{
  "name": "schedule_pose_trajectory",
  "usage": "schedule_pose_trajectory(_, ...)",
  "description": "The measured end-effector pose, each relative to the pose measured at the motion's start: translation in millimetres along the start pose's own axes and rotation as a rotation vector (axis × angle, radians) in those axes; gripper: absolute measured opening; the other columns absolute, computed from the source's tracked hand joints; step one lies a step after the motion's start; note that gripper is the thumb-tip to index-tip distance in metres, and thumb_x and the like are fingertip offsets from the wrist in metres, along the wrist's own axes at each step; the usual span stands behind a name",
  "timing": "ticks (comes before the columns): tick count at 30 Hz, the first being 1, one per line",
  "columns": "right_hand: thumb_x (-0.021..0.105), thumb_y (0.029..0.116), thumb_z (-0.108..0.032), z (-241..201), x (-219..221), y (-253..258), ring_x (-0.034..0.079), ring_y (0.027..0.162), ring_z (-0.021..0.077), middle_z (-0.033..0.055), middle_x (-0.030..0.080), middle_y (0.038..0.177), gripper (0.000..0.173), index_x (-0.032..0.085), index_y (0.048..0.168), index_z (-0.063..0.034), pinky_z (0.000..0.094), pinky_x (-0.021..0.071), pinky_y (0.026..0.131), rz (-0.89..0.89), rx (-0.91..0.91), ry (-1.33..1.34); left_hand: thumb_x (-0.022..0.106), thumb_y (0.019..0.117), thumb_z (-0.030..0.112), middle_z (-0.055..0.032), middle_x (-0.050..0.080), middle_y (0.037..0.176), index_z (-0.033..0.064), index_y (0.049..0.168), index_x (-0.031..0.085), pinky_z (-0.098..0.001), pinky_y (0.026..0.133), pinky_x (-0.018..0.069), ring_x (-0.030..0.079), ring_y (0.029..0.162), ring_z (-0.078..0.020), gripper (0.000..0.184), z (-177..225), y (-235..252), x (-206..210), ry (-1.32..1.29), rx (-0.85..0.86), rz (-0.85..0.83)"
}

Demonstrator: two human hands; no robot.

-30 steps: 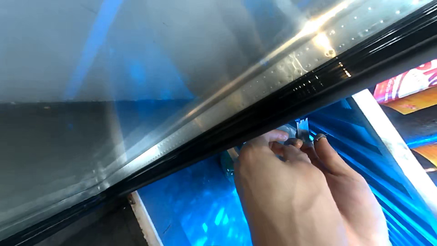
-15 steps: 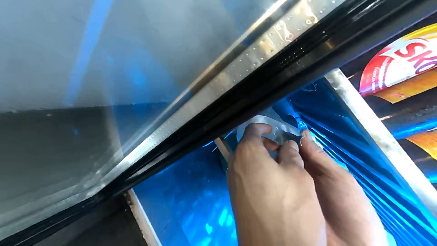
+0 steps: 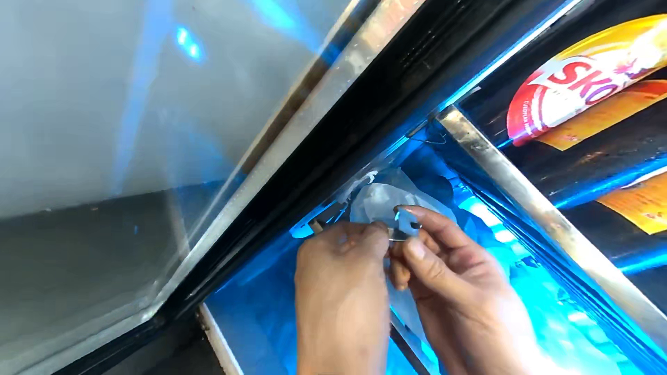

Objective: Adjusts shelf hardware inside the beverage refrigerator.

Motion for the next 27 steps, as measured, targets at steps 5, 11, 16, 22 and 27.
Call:
schedule_pose_trajectory(5, 0.067, 0.0932, -0.001, 4.8, -6.7, -3.6, 0.066, 0.065, 0.0149, 0.0165, 0.070, 0.083, 0.025, 0.068, 0.118, 0.0013, 0.0273, 0.0593, 0.063, 0.070, 0.017, -0.013, 0.064, 0.0997, 0.015, -0.0064, 0.069, 0.068, 0.0042, 0.084, 0.072, -0.0272, 0.056, 0.0563, 0.066, 0.058, -0.0144, 0.021, -5.0, -3.8, -0.7, 0.025, -0.089, -0.026)
schedule_pose_trajectory(11, 0.055, 0.1014, -0.002, 12.1, -9.4, -6.6, 0.066, 0.066, 0.0139, 0.0127, 0.070, 0.083, 0.024, 0.064, 0.120, 0.0097, 0.0279, 0.0596, 0.065, 0.132, 0.114, 0.052, 0.060, 0.1015, 0.010, -0.0054, 0.069, 0.083, 0.0015, 0.105, 0.069, -0.0263, 0.056, 0.0574, 0.066, 0.061, -0.0122, 0.013, -11.1, -14.0, -37.7, 0.255, -0.063, 0.149)
schedule_pose_trajectory(16, 0.055, 0.1009, 0.001, 9.9, -3.4, -9.6, 0.066, 0.065, 0.0112, 0.0090, 0.071, 0.084, 0.022, 0.064, 0.119, 0.0099, 0.0262, 0.0591, 0.064, 0.139, 0.171, 0.160, 0.054, 0.1013, 0.006, -0.0067, 0.069, 0.087, -0.0026, 0.110, 0.067, -0.0251, 0.062, 0.0570, 0.066, 0.066, -0.0105, 0.017, 5.3, -18.4, -29.4, 0.329, -0.007, 0.023)
schedule_pose_trajectory(22, 0.066, 0.0927, 0.006, 6.2, 2.1, -7.9, 0.068, 0.067, 0.0121, 0.0089, 0.073, 0.086, 0.025, 0.066, 0.118, 0.0075, 0.0278, 0.0605, 0.064, 0.082, 0.074, 0.035, 0.053, 0.1026, 0.006, -0.0072, 0.071, 0.087, -0.0034, 0.110, 0.068, -0.0281, 0.064, 0.0587, 0.068, 0.070, -0.0132, 0.020, 11.1, -18.7, -21.0, 0.287, 0.105, -0.065)
schedule_pose_trajectory(27, 0.066, 0.0935, 0.004, 10.8, -2.4, -7.7, 0.069, 0.066, 0.0135, 0.0085, 0.073, 0.083, 0.023, 0.067, 0.117, 0.0061, 0.0285, 0.0613, 0.064, 0.150, 0.132, -0.027, 0.051, 0.1028, 0.005, -0.0080, 0.071, 0.089, -0.0040, 0.110, 0.068, -0.0289, 0.065, 0.0585, 0.068, 0.070, -0.0138, 0.020, 0.3, -15.1, -26.6, 0.268, 0.048, -0.063)
Point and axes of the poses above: each hand's wrist, its own y-axis towards the middle knuckle, its own x-axis out of the palm, z = x × y, the point moved 10 cm from there along y, towards the middle knuckle
